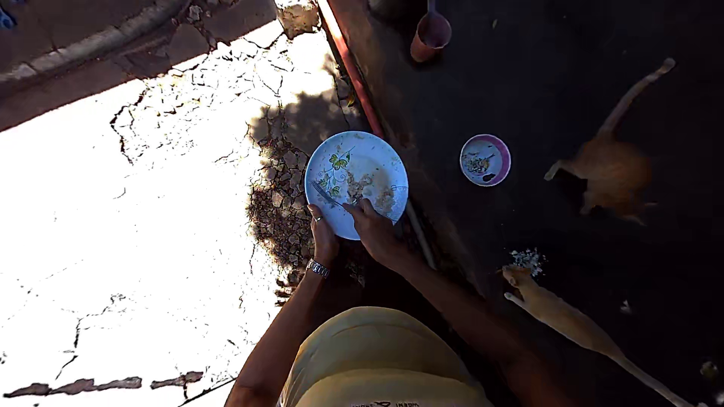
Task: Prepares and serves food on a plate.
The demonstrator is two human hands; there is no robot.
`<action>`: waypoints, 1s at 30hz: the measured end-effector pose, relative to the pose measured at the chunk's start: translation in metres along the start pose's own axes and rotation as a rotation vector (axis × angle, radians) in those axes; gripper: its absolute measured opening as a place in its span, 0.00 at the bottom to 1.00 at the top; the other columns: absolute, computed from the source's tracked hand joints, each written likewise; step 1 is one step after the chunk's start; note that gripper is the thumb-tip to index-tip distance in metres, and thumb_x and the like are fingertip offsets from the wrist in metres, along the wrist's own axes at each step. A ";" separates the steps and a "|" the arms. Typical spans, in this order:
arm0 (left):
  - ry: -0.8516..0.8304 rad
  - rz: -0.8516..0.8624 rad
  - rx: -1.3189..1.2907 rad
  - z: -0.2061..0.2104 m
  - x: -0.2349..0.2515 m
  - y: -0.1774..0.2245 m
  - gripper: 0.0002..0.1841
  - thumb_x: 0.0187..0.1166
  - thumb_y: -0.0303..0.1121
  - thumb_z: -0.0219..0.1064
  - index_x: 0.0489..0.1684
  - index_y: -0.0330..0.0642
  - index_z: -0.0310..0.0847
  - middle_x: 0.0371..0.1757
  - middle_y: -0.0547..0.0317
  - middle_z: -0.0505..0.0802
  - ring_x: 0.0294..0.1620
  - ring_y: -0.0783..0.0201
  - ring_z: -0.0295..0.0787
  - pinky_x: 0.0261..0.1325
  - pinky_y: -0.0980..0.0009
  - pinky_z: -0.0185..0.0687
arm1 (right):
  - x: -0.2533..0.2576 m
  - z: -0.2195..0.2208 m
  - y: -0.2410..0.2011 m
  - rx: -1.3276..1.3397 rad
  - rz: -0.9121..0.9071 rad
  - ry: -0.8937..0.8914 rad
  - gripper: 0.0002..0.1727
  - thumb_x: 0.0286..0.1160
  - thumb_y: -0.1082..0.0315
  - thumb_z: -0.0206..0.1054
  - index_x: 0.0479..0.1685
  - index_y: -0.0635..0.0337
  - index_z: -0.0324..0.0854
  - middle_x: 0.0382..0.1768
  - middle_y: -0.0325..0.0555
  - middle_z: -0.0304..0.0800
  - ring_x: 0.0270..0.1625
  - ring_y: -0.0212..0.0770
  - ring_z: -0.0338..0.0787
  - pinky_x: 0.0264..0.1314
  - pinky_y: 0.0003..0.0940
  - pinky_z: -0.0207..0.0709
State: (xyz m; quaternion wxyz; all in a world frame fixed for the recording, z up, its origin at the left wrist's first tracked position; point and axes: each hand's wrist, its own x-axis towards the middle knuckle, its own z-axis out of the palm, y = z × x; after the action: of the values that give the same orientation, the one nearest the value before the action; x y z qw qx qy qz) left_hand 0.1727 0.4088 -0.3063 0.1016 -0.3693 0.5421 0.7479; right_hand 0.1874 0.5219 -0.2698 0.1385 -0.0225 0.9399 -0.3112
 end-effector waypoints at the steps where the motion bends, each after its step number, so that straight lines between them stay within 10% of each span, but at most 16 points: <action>1: 0.015 -0.003 -0.016 -0.010 0.003 0.007 0.36 0.95 0.52 0.24 0.81 0.34 0.64 0.66 0.42 0.84 0.62 0.61 0.85 0.66 0.62 0.82 | 0.011 -0.001 -0.006 -0.010 0.036 -0.025 0.22 0.81 0.79 0.57 0.70 0.60 0.85 0.56 0.69 0.86 0.44 0.65 0.92 0.45 0.58 0.84; 11: 0.153 -0.068 -0.345 -0.052 0.059 0.062 0.38 0.93 0.56 0.24 0.80 0.33 0.65 0.68 0.38 0.84 0.65 0.55 0.85 0.67 0.56 0.82 | 0.064 -0.019 -0.047 -0.164 -0.151 -0.213 0.17 0.82 0.77 0.56 0.60 0.65 0.87 0.50 0.67 0.86 0.47 0.65 0.90 0.47 0.58 0.83; 16: 0.233 -0.032 -0.480 -0.075 0.088 0.109 0.37 0.94 0.55 0.27 0.79 0.33 0.66 0.65 0.39 0.86 0.62 0.55 0.87 0.65 0.57 0.84 | 0.155 -0.051 -0.077 -0.084 -0.167 -0.205 0.17 0.88 0.75 0.53 0.63 0.71 0.84 0.58 0.70 0.87 0.58 0.66 0.89 0.64 0.62 0.78; 21: 0.301 0.092 -0.660 -0.116 0.126 0.146 0.35 0.94 0.56 0.29 0.81 0.38 0.67 0.67 0.45 0.87 0.66 0.57 0.87 0.69 0.55 0.83 | 0.237 -0.044 -0.121 0.080 -0.351 -0.211 0.16 0.86 0.72 0.55 0.60 0.72 0.83 0.43 0.64 0.90 0.41 0.57 0.91 0.48 0.58 0.83; 30: 0.705 0.176 -0.892 -0.213 0.154 0.158 0.39 0.92 0.60 0.26 0.85 0.40 0.62 0.74 0.43 0.83 0.71 0.54 0.83 0.72 0.52 0.80 | 0.298 0.040 -0.238 0.146 -0.580 -0.486 0.13 0.81 0.71 0.64 0.53 0.71 0.87 0.39 0.60 0.91 0.39 0.51 0.91 0.47 0.52 0.84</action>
State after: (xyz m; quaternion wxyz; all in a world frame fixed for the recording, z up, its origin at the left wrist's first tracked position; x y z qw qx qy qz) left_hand 0.0706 0.1202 -0.3215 -0.3136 -0.5571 0.2040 0.7414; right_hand -0.0985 0.2686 -0.2329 0.2649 -0.3507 0.8096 -0.3892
